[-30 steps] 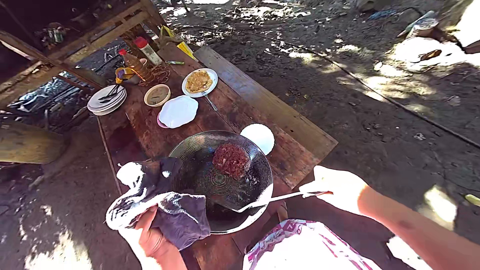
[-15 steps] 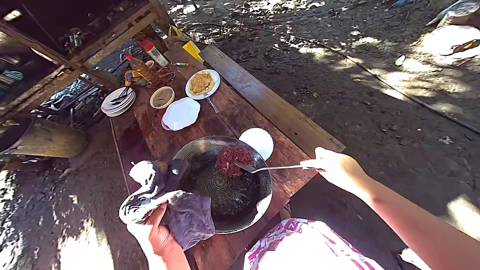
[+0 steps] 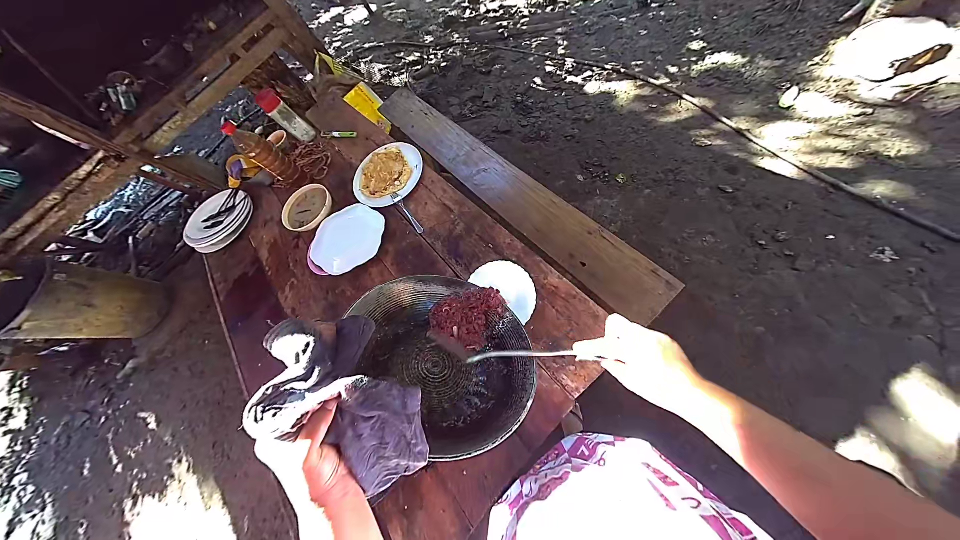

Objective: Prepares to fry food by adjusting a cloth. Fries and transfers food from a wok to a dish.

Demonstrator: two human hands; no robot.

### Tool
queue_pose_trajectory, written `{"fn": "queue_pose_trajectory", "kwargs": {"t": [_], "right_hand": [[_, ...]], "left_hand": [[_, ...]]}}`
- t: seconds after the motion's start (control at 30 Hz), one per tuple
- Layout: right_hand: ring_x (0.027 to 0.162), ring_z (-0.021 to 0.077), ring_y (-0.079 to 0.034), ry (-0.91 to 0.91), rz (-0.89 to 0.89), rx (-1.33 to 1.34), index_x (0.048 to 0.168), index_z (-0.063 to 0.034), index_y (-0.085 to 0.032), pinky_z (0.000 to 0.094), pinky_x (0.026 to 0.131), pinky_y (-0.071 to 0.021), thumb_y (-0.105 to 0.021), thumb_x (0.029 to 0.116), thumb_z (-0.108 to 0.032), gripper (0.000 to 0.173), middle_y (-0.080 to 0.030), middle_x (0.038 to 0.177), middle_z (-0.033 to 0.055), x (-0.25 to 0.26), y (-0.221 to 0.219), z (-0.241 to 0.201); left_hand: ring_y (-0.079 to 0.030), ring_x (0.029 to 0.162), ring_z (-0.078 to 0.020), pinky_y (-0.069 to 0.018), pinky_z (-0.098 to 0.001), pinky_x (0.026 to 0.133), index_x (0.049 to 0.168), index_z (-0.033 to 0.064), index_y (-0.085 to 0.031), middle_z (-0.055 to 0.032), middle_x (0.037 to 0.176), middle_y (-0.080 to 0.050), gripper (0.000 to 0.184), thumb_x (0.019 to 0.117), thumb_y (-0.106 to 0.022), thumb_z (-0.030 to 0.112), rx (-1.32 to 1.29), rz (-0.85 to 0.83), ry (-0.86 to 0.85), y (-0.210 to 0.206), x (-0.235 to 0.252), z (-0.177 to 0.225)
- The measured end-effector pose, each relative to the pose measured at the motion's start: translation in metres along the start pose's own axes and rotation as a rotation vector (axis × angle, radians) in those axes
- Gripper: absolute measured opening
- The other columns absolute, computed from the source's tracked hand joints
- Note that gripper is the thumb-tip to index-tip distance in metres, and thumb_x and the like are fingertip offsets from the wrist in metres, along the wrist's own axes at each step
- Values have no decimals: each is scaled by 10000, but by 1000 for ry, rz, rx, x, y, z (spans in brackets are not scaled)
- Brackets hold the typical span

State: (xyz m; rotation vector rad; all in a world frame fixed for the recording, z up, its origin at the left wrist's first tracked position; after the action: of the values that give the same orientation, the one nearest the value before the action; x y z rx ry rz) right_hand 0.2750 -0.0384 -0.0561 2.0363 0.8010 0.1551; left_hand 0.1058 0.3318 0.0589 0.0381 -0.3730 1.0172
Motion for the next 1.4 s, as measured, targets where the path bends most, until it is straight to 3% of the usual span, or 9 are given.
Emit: {"fn": "queue_pose_trajectory", "kwargs": {"t": [0.1, 0.23, 0.4, 0.57, 0.9, 1.0, 1.07, 1.27, 1.4], "right_hand": [[981, 398, -682, 8, -93, -25, 1245, -296, -760, 559, 785, -557, -591, 1009, -146, 327, -682, 1097, 205, 1, -25, -7], [1115, 400, -650, -170, -269, -110, 1319, -316, -709, 558, 903, -538, -530, 1039, -146, 373, -628, 1276, 207, 10, -34, 25], [989, 425, -688, -147, -56, -127, 1208, -220, -767, 572, 783, -556, -581, 1003, -122, 293, -669, 1147, 233, 11, -14, 57], [991, 405, -689, -242, -39, -93, 1258, -266, -750, 579, 801, -550, -605, 982, -112, 348, -660, 1175, 216, 12, -3, 72], [950, 364, -693, -168, -158, 141, 1296, -319, -732, 565, 830, -555, -606, 1004, -179, 347, -668, 1171, 188, 2, -50, -2], [1142, 392, -640, -234, -328, 119, 1311, -205, -702, 579, 979, -502, -529, 1049, -170, 316, -629, 1280, 200, 7, -67, -10], [1210, 423, -607, -253, -354, 48, 1332, -251, -701, 596, 996, -492, -485, 1024, -60, 422, -586, 1370, 219, 13, -70, 2], [1246, 416, -594, -410, -262, -49, 1338, -311, -701, 573, 1022, -484, -476, 1008, -23, 492, -565, 1433, 191, 15, -52, 56], [1114, 380, -659, -427, -112, -84, 1281, -252, -734, 548, 900, -535, -526, 1018, -64, 384, -639, 1260, 192, 7, -35, 65]], "left_hand": [[-704, 827, -28, -602, -227, 769, 1036, 95, -556, 78, 851, -718, 335, 765, -556, -102, -11, -11, 6, -3, 0, -4], [-693, 813, -1, -593, -197, 763, 1020, 98, -543, 102, 830, -705, 336, 765, -522, -119, 19, -11, 24, -13, 0, 0], [-692, 824, -1, -590, -196, 777, 1033, 93, -539, 102, 843, -705, 336, 772, -513, -115, 21, -44, 20, -22, 1, 0], [-702, 843, -25, -597, -223, 791, 1041, 87, -559, 81, 862, -720, 342, 750, -574, -91, 35, -89, -13, -16, 10, -6], [-696, 833, 0, -591, -198, 788, 1021, 104, -561, 102, 849, -717, 319, 770, -547, -94, 71, -100, -11, -32, 11, 5], [-696, 847, -7, -589, -205, 795, 1030, 116, -569, 102, 860, -718, 321, 785, -558, -91, 56, -118, -40, -34, 13, 10], [-699, 841, -10, -590, -206, 792, 1022, 120, -575, 100, 860, -720, 320, 785, -552, -93, 50, -110, -35, -34, 13, 12], [-698, 835, -16, -592, -209, 785, 1020, 113, -565, 91, 855, -717, 322, 772, -574, -91, 66, -126, -35, -32, 15, 14], [-703, 848, -31, -597, -224, 793, 1028, 108, -568, 78, 870, -722, 329, 769, -602, -92, 45, -138, -42, -31, 16, 14]]}}
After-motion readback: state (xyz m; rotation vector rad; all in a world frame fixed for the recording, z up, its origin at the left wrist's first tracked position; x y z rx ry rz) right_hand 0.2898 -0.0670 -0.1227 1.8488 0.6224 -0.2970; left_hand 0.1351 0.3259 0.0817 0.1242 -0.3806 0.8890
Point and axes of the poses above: each hand's wrist, its own x-axis towards the middle knuckle, its own y-axis out of the back of the hand, z = x × y, the point moved 8 cm from there along x, towards the middle knuckle
